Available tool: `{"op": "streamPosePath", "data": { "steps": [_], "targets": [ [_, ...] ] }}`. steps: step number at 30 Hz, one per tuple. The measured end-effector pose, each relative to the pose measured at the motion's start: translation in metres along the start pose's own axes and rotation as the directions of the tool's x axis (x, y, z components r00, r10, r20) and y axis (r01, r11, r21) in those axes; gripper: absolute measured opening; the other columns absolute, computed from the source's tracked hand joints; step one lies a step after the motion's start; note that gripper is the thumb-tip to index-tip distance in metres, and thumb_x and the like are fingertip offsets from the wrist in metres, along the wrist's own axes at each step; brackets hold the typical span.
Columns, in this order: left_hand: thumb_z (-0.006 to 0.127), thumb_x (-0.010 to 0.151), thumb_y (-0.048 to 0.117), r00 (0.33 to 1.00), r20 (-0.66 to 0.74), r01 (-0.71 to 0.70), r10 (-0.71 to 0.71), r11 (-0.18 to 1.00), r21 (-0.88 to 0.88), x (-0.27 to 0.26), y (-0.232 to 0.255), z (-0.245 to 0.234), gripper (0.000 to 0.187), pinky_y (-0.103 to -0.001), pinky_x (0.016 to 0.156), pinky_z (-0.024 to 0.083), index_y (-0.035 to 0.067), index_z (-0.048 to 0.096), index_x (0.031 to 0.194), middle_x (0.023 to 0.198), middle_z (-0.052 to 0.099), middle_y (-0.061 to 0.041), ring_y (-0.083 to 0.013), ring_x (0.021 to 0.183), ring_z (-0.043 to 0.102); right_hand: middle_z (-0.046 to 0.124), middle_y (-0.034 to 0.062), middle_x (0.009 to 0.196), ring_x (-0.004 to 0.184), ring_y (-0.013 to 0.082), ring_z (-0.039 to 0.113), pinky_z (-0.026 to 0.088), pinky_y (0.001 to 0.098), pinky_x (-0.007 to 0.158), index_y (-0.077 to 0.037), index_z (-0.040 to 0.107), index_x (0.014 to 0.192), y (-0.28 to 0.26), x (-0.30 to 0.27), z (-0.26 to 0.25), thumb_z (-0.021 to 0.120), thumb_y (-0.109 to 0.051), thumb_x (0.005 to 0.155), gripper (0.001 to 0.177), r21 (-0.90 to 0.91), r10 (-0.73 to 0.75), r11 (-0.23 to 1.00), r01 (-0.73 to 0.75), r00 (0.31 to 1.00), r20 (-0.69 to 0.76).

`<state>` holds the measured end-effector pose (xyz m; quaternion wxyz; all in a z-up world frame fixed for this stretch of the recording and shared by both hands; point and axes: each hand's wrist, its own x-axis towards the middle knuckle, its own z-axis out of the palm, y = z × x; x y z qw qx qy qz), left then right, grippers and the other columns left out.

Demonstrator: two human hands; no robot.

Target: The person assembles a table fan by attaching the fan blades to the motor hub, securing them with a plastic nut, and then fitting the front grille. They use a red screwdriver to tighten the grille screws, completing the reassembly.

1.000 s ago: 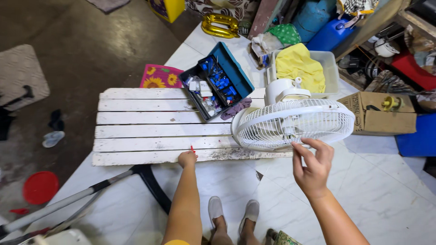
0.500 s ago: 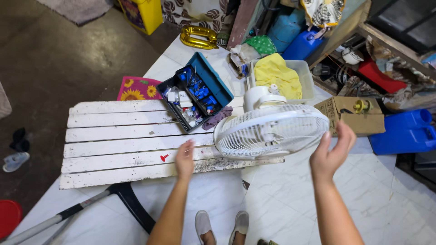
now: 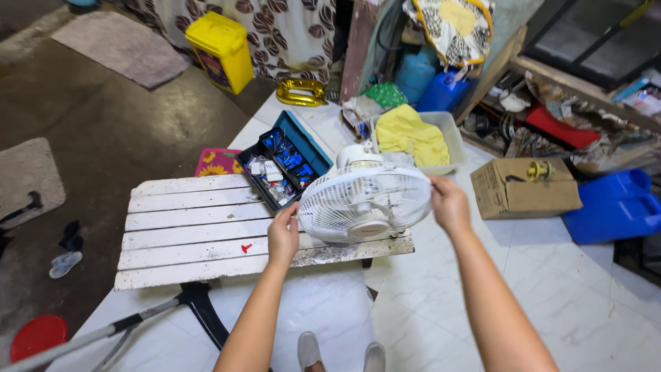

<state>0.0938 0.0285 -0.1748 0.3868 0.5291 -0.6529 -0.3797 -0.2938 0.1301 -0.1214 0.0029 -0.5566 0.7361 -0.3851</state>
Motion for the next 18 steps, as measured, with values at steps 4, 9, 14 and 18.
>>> {"op": "streamPosePath", "data": {
  "steps": [4,9,14,18],
  "targets": [
    [0.059,0.099,0.004,0.975,-0.205,-0.129,0.091,0.975,-0.181,-0.015,0.032,0.0,0.031,-0.031,0.094,0.053,0.0,0.07,0.128,0.12,0.074,-0.018,-0.0247,0.109,0.071,0.069,0.0193,0.122,0.109,0.0307,0.068,0.053,0.0375,0.09,-0.002,0.066,0.132,0.008,-0.008,0.011,0.06,-0.003,0.094,0.038,0.102,0.116,0.989,-0.111,0.992,-0.044],
    [0.049,0.11,0.009,0.97,-0.185,0.066,-0.157,0.905,-0.421,-0.067,0.074,0.011,0.035,-0.026,0.101,0.049,0.0,0.063,0.141,0.119,0.079,-0.02,-0.0204,0.112,0.072,0.07,0.0147,0.128,0.115,0.022,0.065,0.05,0.0319,0.1,0.0,0.06,0.139,-0.004,-0.044,0.002,0.062,-0.012,0.102,0.04,0.484,0.279,0.843,-0.236,0.96,-0.019],
    [0.047,0.1,0.002,0.977,-0.208,-0.149,0.035,0.811,-0.565,-0.109,0.115,0.028,0.05,-0.03,0.118,0.032,-0.002,0.046,0.15,0.158,0.048,-0.015,-0.021,0.147,0.044,0.066,0.0088,0.137,0.123,0.0175,0.062,0.049,0.0325,0.1,-0.003,0.05,0.146,-0.036,-0.072,-0.025,0.059,-0.021,0.099,0.051,0.708,0.405,0.506,-0.492,0.861,0.308],
    [0.05,0.104,0.012,0.988,-0.152,-0.056,-0.029,0.85,-0.524,-0.132,0.144,0.028,0.053,-0.033,0.12,0.029,0.0,0.039,0.154,0.162,0.041,-0.014,-0.0225,0.15,0.038,0.055,0.013,0.15,0.136,0.025,0.053,0.038,0.0429,0.11,-0.002,0.041,0.154,-0.062,-0.075,-0.06,0.042,-0.042,0.105,0.063,0.801,0.288,0.348,-0.487,0.869,0.403]
  ]
}}
